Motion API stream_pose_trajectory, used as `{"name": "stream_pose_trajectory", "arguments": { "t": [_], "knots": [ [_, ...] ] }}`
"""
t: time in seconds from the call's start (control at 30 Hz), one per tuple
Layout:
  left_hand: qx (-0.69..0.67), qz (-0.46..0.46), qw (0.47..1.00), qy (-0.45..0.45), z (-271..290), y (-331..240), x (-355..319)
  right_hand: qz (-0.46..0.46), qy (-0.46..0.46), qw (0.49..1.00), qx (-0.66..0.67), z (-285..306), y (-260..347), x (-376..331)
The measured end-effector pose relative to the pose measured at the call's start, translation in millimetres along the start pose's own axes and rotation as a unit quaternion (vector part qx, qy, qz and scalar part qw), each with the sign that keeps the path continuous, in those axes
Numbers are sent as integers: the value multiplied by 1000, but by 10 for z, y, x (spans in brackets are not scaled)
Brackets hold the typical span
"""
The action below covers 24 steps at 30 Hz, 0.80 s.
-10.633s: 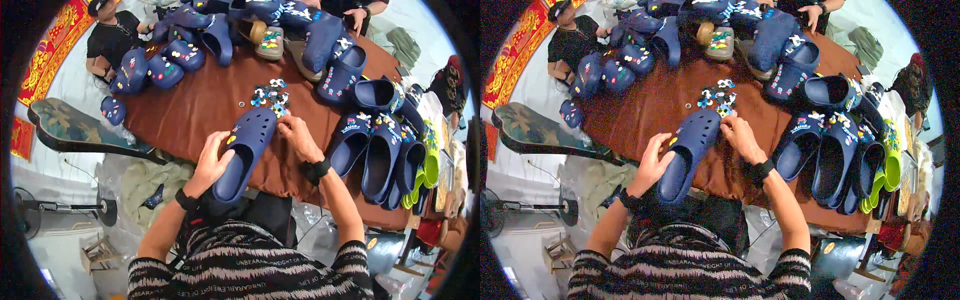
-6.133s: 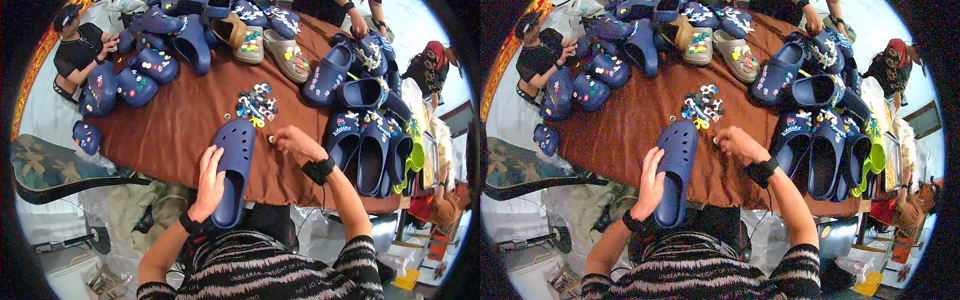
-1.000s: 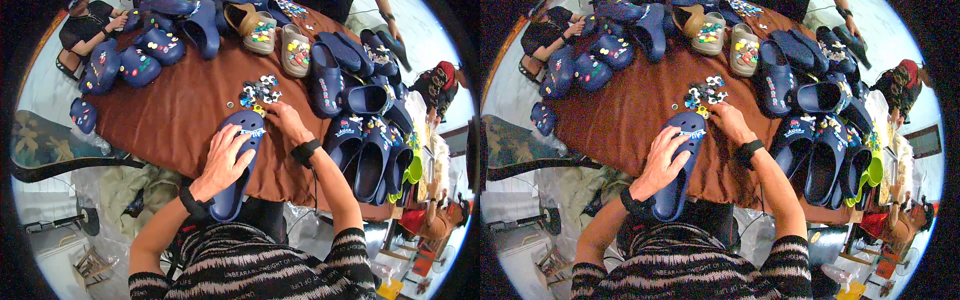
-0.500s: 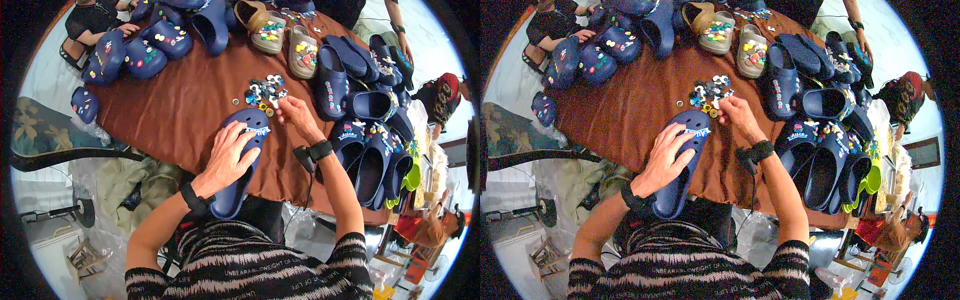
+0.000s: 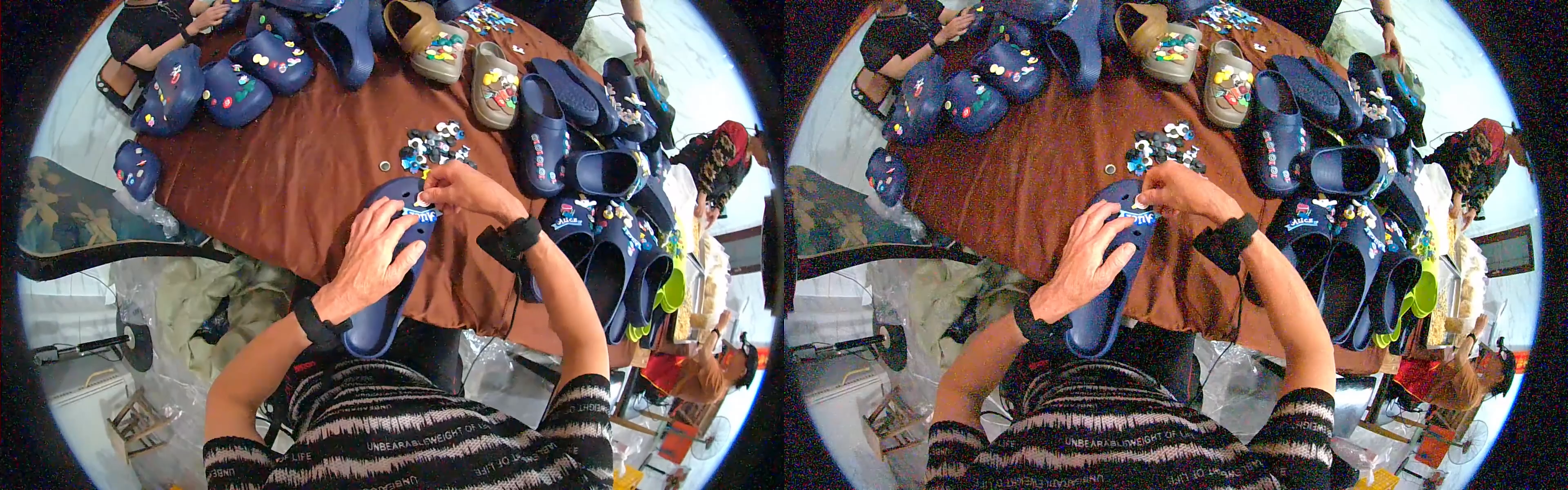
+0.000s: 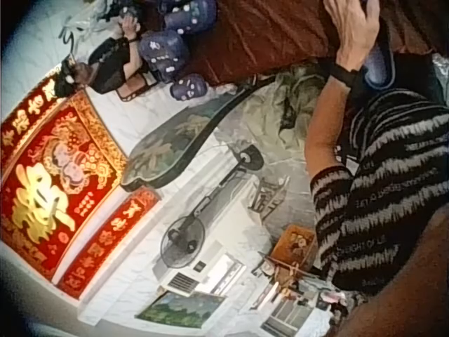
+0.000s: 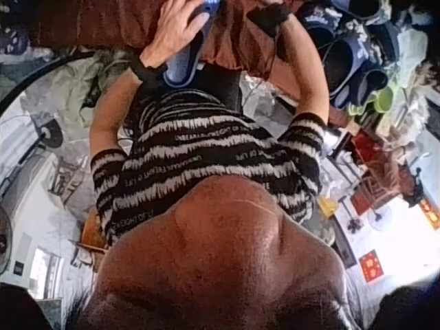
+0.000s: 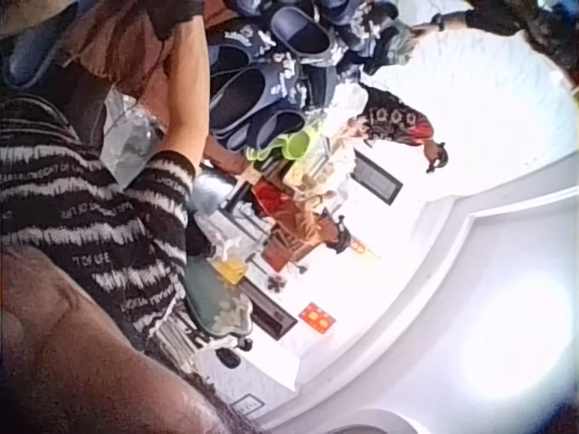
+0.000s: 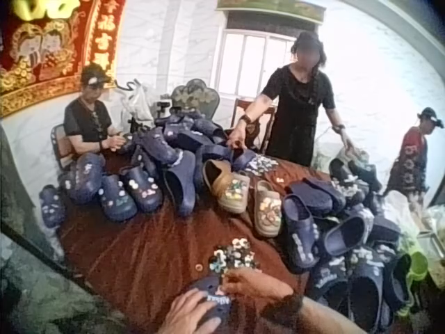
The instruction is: Attaching decorative charms to the holes of blue clog shoes.
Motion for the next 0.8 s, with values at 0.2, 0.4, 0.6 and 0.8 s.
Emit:
{"name": "stream_pose_trajectory", "arguments": {
  "t": [0.2, 0.4, 0.6, 0.8],
  "knots": [
    [-2, -6, 1000, -11, -5, 8, 12, -29, 33, 989, -143, -46, 45, 99],
    [-2, -5, 1000, -5, -31, 22, 50, -59, 4, 945, -321, -124, 132, 156],
    [13, -4, 1000, -10, -12, 74, -22, -60, -73, 984, -148, -62, -43, -26],
    [-7, 8, 1000, 3, 49, 66, -141, -112, -269, 955, -58, 489, -811, -341]
  ]
}}
Point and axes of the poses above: each hand's wrist, its own x-axis towards the middle knuckle, its own z-axis out of the back of the hand, y = z × x, the point moved 4 cm from there along x, towards the middle knuckle, and after that the axes turned 3 degrees about z, right-handed, at the moved point
